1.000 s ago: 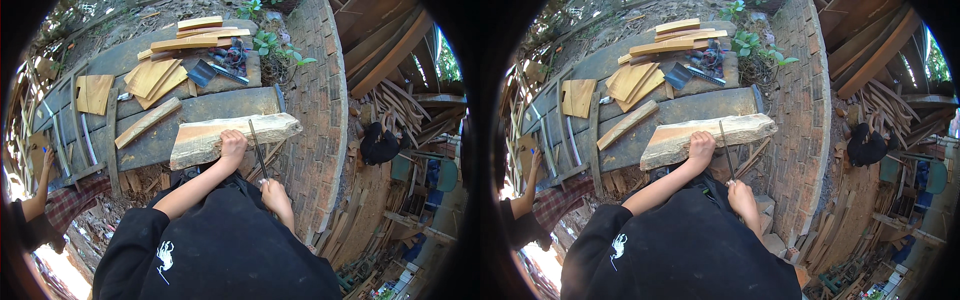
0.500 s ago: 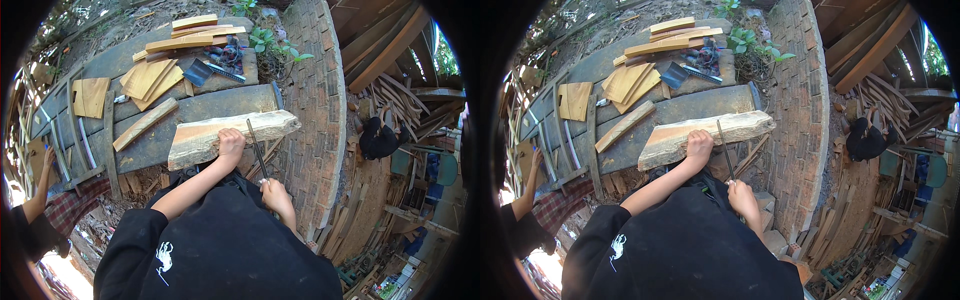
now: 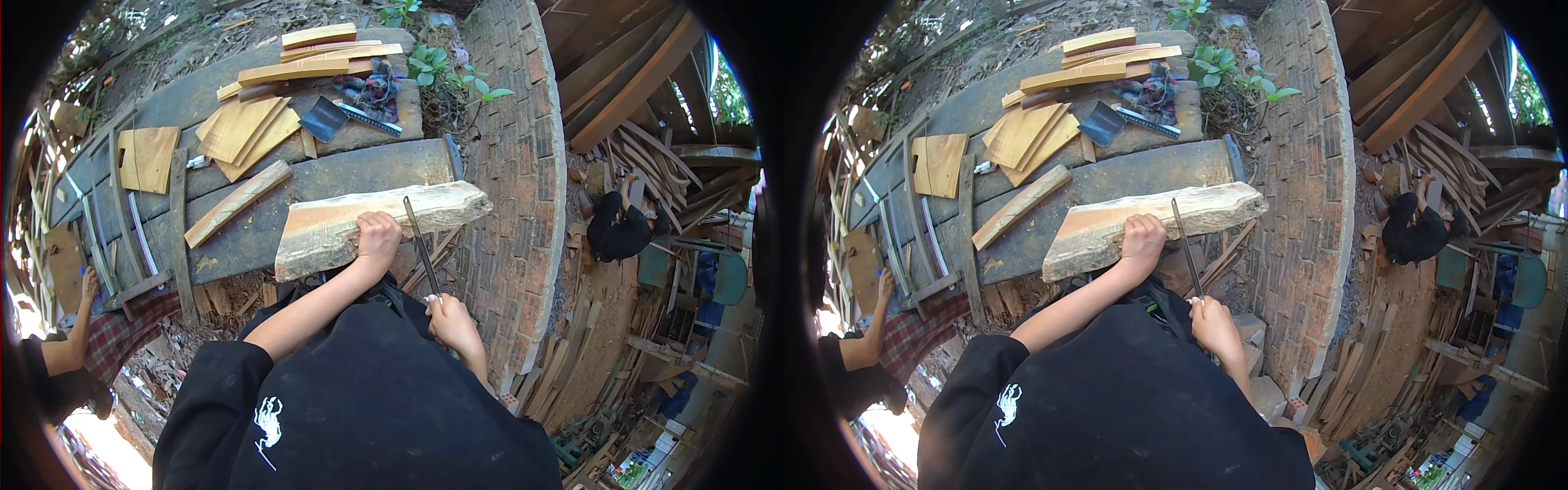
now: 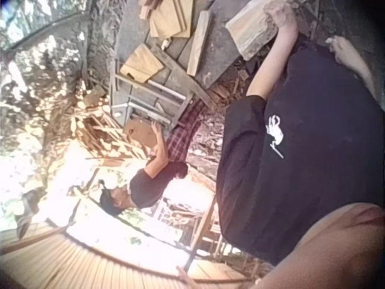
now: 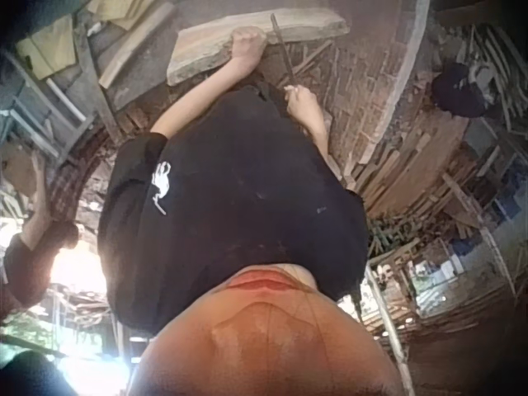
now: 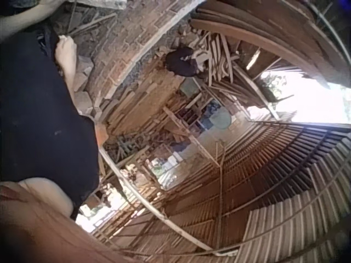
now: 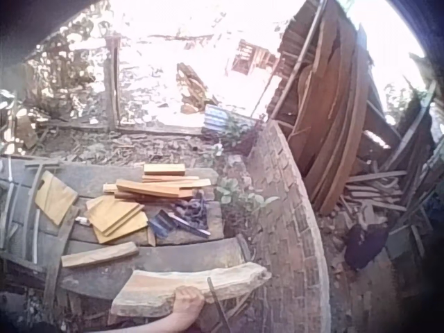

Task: Use a hacksaw to cut through a thick wooden slab in a workshop environment.

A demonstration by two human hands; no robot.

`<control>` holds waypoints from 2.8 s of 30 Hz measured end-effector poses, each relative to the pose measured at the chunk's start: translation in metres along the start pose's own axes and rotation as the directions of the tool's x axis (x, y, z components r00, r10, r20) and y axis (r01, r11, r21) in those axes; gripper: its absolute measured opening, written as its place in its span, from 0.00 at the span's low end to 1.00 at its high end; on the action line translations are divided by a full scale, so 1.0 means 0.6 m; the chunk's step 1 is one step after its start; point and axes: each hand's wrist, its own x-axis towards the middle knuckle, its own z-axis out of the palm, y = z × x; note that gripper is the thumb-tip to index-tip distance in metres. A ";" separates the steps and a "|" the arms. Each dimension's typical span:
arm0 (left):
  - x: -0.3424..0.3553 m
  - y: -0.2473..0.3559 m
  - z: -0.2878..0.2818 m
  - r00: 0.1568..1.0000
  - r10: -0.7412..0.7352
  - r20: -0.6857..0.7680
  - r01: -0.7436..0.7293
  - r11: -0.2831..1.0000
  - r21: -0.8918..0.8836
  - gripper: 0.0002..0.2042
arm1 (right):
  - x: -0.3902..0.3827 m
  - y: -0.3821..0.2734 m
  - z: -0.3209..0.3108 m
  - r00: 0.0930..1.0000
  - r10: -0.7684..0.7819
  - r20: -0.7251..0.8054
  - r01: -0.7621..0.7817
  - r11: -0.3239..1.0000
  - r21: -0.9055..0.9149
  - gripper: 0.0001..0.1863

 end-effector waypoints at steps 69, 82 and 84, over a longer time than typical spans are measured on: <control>0.112 -0.098 -0.035 0.903 0.209 0.376 0.278 0.384 -0.880 0.18 | 0.269 -0.029 0.007 0.873 -0.008 -0.487 0.371 0.659 0.654 0.22; 0.102 -0.088 -0.013 0.877 0.204 0.435 0.330 0.403 -0.854 0.18 | 0.265 -0.019 0.012 0.875 -0.014 -0.485 0.370 0.665 0.649 0.21; 0.101 -0.087 -0.022 0.865 0.216 0.453 0.346 0.397 -0.850 0.18 | 0.263 -0.017 0.012 0.873 -0.012 -0.487 0.375 0.654 0.657 0.20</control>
